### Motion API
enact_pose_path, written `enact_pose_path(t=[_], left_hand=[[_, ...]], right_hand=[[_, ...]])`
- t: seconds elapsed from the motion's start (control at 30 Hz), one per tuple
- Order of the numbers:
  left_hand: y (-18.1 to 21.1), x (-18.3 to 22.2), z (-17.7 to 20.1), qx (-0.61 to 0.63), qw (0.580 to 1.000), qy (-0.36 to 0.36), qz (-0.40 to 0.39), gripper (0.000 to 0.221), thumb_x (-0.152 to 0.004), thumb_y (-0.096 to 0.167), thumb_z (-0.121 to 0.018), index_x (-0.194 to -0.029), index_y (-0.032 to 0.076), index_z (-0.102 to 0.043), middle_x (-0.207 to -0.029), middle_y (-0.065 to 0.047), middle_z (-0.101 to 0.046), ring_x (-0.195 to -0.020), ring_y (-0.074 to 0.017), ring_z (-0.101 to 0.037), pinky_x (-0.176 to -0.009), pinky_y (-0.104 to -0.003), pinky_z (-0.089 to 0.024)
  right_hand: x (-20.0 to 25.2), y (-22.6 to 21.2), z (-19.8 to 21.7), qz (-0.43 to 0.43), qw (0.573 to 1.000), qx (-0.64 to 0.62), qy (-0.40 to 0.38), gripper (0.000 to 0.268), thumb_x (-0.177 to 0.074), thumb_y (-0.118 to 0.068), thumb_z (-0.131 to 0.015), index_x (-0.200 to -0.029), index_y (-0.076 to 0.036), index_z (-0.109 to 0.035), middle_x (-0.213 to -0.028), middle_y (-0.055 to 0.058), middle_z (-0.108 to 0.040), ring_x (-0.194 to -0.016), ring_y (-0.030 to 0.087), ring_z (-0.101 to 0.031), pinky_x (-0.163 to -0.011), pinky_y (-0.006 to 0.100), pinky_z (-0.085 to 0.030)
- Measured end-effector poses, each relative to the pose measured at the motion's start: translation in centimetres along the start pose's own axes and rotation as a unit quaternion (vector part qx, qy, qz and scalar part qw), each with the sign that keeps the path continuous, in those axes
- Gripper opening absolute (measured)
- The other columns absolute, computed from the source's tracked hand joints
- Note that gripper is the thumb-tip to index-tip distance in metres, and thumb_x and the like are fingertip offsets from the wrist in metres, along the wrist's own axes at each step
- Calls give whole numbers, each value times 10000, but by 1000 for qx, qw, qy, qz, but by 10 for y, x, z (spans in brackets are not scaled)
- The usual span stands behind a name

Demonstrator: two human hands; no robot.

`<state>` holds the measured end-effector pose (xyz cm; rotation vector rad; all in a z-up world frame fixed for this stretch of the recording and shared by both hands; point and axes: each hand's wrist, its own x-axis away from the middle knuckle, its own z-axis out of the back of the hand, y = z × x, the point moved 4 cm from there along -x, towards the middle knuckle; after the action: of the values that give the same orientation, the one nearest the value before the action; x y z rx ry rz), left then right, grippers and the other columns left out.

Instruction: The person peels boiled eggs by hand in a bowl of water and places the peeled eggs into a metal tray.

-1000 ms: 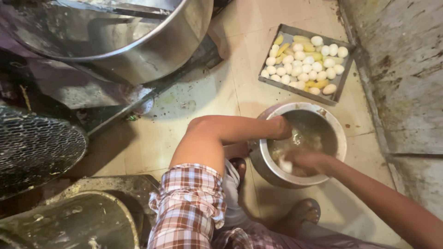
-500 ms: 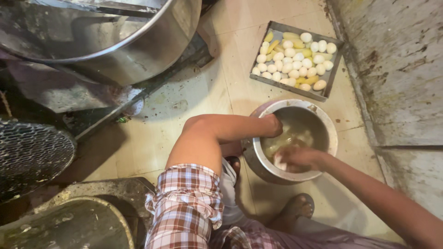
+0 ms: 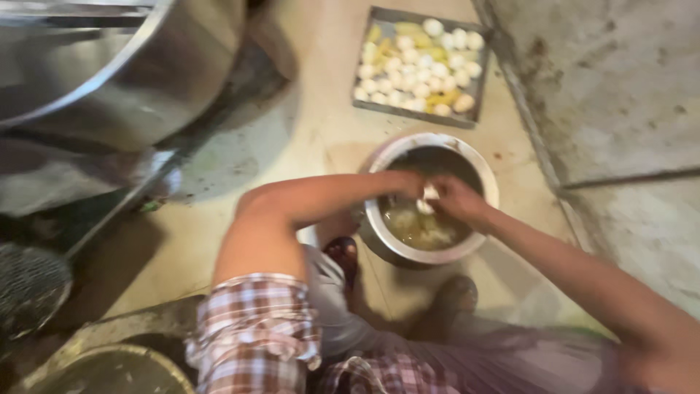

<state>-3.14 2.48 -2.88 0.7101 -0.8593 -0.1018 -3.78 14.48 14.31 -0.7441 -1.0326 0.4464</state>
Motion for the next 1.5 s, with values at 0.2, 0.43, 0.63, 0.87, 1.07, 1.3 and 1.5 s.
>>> enact_pose_path(t=[0.2,0.43,0.63,0.87,1.07,1.3,1.5], left_hand=[[16,54,8,648,756,74,-55,408,-995,320,-520,-1370,176,-445,-1189,-91,-640,-846,-265,-733,-770,-384,-651],[38,103,36,553,817,165,-3,511,-1052,534,-442,-1241,112,-660,-934,-21,-675,-716,-141,-604,-570,-296,-491],[28,100,35,389,893,221,43,451,-917,272,-670,-1330,106,-596,-1004,-144,-709,-814,-234,-656,-652,-356,-534],[27,48,28,-152,976,146,44,747,-789,283,-840,-1368,2,-461,-1230,-244,-608,-1082,-354,-606,-867,-415,-509],[34,39,18,-387,912,-78,110,600,-841,326,-764,-1290,-3,-541,-1148,-226,-643,-955,-321,-625,-790,-408,-537],[15,35,36,-355,927,-71,96,489,-900,377,-675,-1198,-10,-635,-1053,-204,-685,-806,-283,-646,-700,-401,-570],[27,31,63,165,983,38,65,481,-951,420,-599,-1119,-15,-715,-972,-186,-720,-678,-250,-664,-623,-394,-598]], right_hand=[[-3,1,19,144,974,-46,168,250,-988,-216,-681,-1177,-59,-726,-976,82,-763,-842,146,-685,-723,307,-564],[-6,6,5,163,944,-17,287,185,-1025,-137,-602,-1172,-42,-663,-963,149,-711,-827,218,-681,-738,349,-541],[-48,82,-9,186,919,67,341,295,-983,-88,-571,-1271,-24,-576,-1207,240,-664,-1115,372,-645,-941,475,-521],[-83,127,-37,-46,953,298,31,506,-1011,-365,-603,-1419,-66,-595,-1410,273,-638,-1305,399,-612,-1134,459,-473],[-65,116,-68,-74,858,479,-171,447,-995,-328,-607,-1358,-66,-628,-1364,254,-655,-1273,386,-627,-1100,460,-489],[-77,93,-36,-18,827,562,-11,382,-977,-284,-611,-1286,-66,-665,-1310,232,-675,-1237,370,-644,-1060,462,-507],[-69,87,-38,-18,815,576,-64,331,-961,-246,-614,-1225,-66,-697,-1264,213,-692,-1205,356,-659,-1026,464,-523]])
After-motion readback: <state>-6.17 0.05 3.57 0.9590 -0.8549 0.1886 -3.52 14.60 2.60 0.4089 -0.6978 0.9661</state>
